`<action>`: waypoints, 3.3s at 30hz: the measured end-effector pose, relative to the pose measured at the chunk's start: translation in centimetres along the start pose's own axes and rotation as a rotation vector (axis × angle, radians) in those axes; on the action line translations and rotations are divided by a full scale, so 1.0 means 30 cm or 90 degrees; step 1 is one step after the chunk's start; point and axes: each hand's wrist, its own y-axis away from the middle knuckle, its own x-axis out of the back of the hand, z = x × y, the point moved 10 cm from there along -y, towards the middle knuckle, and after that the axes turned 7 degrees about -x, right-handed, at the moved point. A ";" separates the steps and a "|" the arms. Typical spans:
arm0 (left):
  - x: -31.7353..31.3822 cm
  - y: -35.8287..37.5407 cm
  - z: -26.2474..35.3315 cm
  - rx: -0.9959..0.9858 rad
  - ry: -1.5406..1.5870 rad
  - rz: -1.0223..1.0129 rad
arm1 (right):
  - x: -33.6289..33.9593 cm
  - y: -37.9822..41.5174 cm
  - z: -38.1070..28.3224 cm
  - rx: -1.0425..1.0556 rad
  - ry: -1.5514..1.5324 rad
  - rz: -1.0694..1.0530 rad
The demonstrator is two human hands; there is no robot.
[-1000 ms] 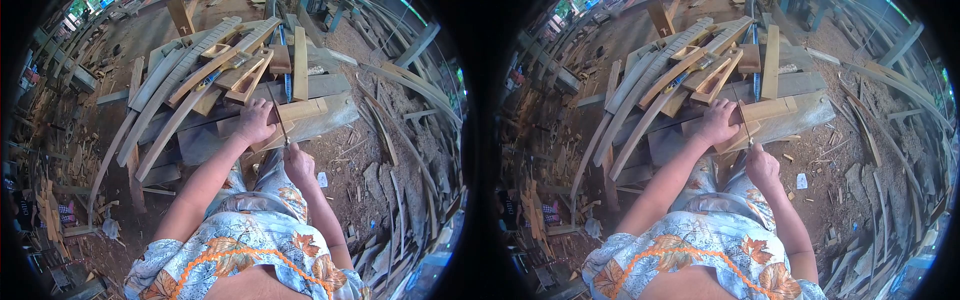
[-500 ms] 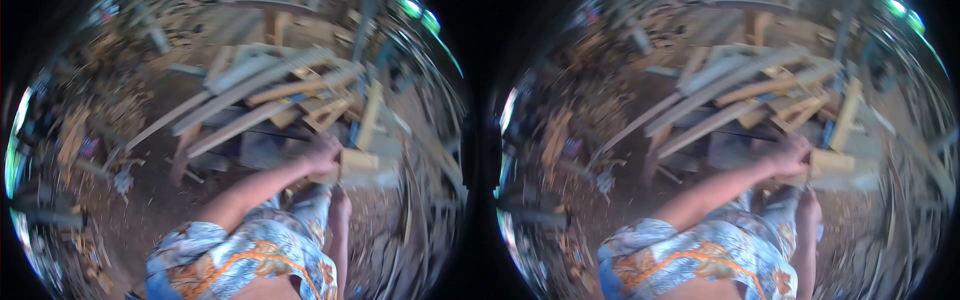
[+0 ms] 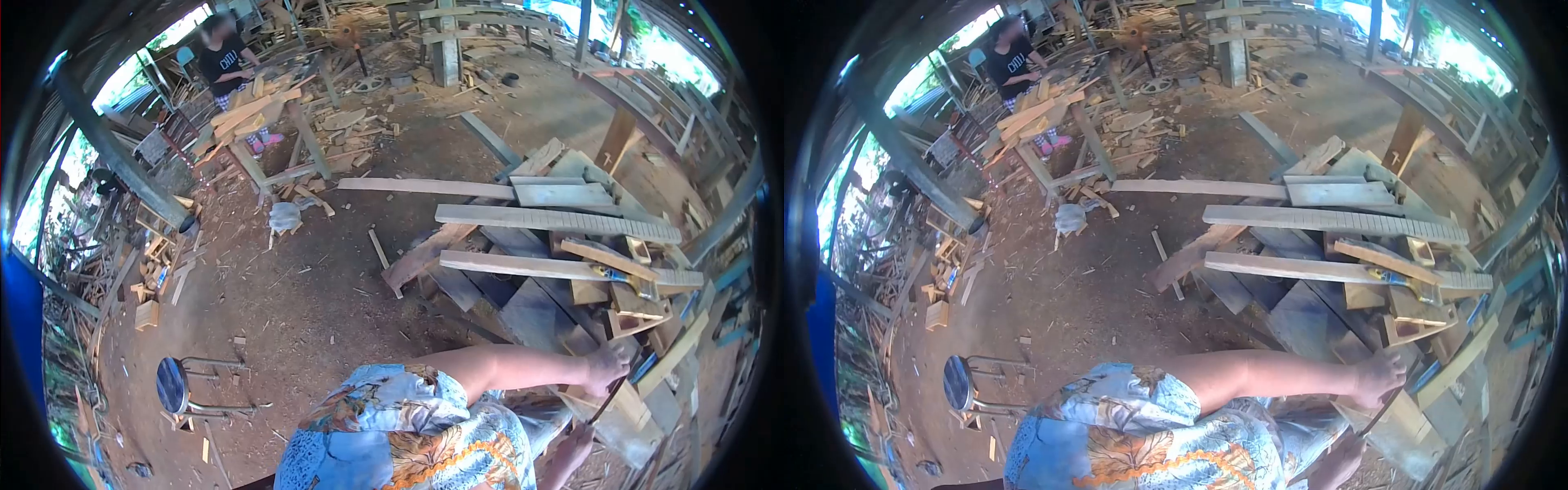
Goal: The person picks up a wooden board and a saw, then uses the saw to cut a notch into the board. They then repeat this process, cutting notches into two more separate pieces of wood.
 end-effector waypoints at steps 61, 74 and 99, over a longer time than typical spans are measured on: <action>0.037 -0.004 0.018 -0.060 0.059 0.009 | 0.025 -0.043 -0.025 -0.037 0.108 0.016; 0.031 -0.016 0.027 -0.037 0.030 -0.034 | 0.047 0.013 -0.031 -0.042 0.092 0.011; 0.031 -0.016 0.025 -0.049 0.035 -0.037 | 0.039 0.038 -0.003 -0.084 0.100 -0.027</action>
